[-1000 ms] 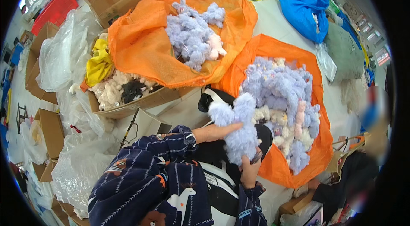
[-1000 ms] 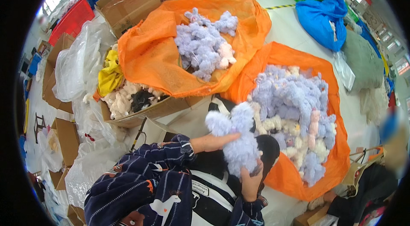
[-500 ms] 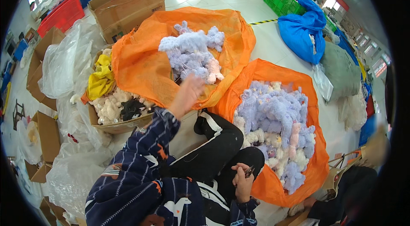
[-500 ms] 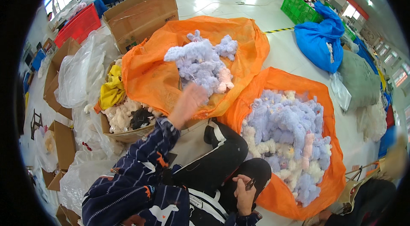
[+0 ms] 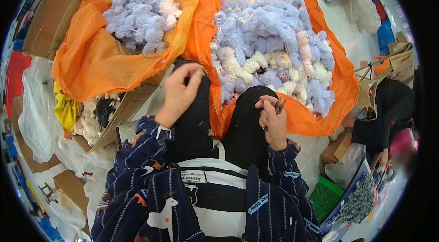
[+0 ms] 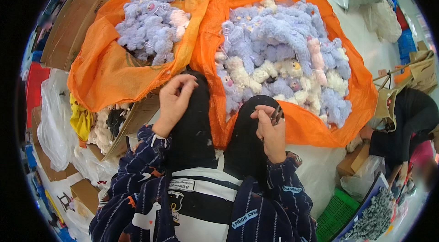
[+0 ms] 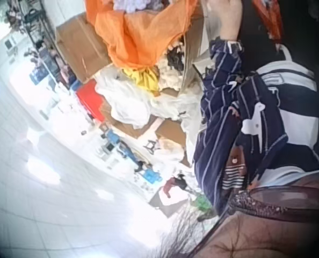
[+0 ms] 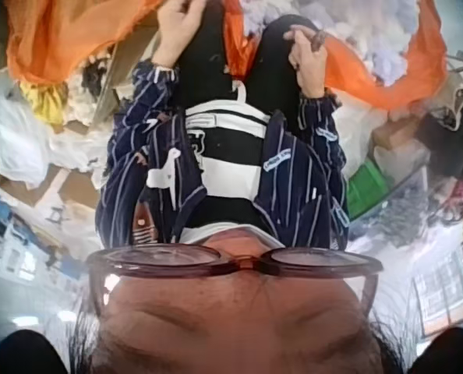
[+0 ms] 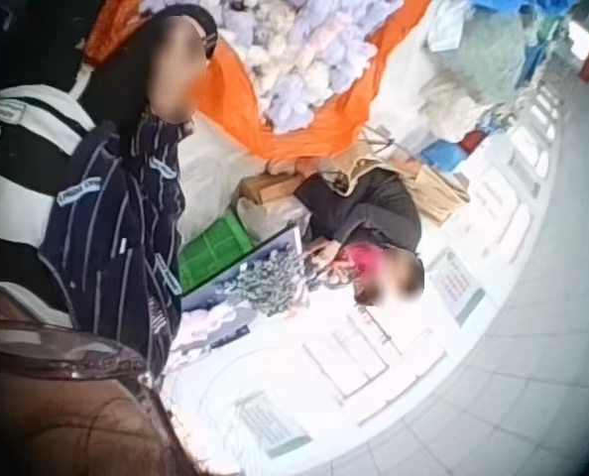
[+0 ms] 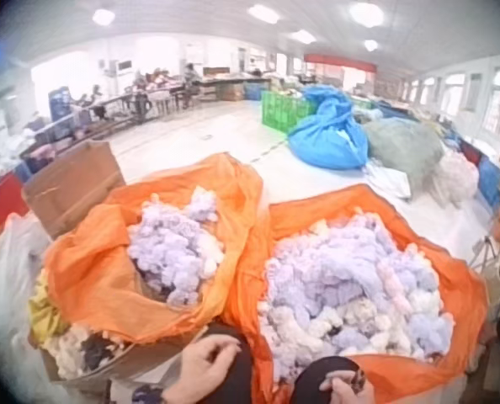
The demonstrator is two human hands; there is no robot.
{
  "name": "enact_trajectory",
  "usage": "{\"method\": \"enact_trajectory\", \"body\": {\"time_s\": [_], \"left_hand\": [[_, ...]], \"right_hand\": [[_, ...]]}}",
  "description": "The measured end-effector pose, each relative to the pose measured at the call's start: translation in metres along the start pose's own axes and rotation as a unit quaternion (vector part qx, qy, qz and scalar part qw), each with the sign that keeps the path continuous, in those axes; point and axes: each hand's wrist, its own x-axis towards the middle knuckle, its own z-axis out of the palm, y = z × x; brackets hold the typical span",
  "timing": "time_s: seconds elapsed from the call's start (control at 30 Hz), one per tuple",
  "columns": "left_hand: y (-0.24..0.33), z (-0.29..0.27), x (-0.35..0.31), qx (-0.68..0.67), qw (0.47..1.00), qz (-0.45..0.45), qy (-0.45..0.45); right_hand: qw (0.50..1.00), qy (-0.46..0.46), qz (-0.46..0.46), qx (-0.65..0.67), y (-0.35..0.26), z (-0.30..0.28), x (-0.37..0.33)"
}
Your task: The person sits on the floor and repeatedly picks up small stuffed toys from an orange bag, trims loose threads and fur with a small blade, and places the toys back into the bag. The person handles multiple toys one at a time, turning them over to trim different sides.
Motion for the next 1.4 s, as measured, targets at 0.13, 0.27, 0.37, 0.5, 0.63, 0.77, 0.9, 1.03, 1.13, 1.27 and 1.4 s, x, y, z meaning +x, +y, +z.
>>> {"method": "enact_trajectory", "body": {"time_s": [0.13,0.27,0.37,0.5,0.63,0.77,0.9,1.03,1.13,1.27,1.4], "left_hand": [[0.002,0.008,0.038,0.02,0.999,0.025,-0.043],[-0.024,0.056,0.062,0.033,0.972,-0.005,-0.232],[-0.093,0.092,0.048,0.181,0.915,0.049,-0.356],[-0.175,0.114,-0.006,0.41,0.825,0.184,-0.343],[-0.19,0.117,-0.009,0.521,0.733,0.295,-0.323],[-0.188,0.119,0.01,0.477,0.78,0.247,-0.321],[-0.156,0.124,0.044,0.303,0.943,0.074,-0.119],[-0.093,0.096,0.058,0.139,0.989,-0.031,-0.039],[-0.052,0.08,0.037,0.061,0.996,-0.023,-0.056],[0.021,0.06,-0.009,0.066,0.986,0.123,-0.094],[0.071,0.044,-0.046,0.087,0.954,0.246,-0.149]], "right_hand": [[0.989,-0.053,0.031,0.136,0.003,-0.007,0.004],[0.963,-0.137,0.06,0.223,0.016,-0.004,0.011],[0.964,-0.149,0.078,0.207,0.015,-0.004,0.014],[0.961,-0.156,0.086,0.211,0.016,-0.003,0.018],[0.962,-0.161,0.1,0.197,0.017,-0.001,0.019],[0.967,-0.166,0.085,0.174,0.015,0.001,0.017],[0.977,-0.122,0.077,0.155,0.013,0.006,0.013],[0.993,-0.109,0.03,0.018,0.012,0.015,0.01],[0.994,-0.064,-0.037,-0.075,0.022,0.02,0.009],[0.926,0.017,-0.269,-0.265,0.03,0.033,0.003],[0.866,0.01,-0.376,-0.329,0.037,0.033,-0.008]]}}
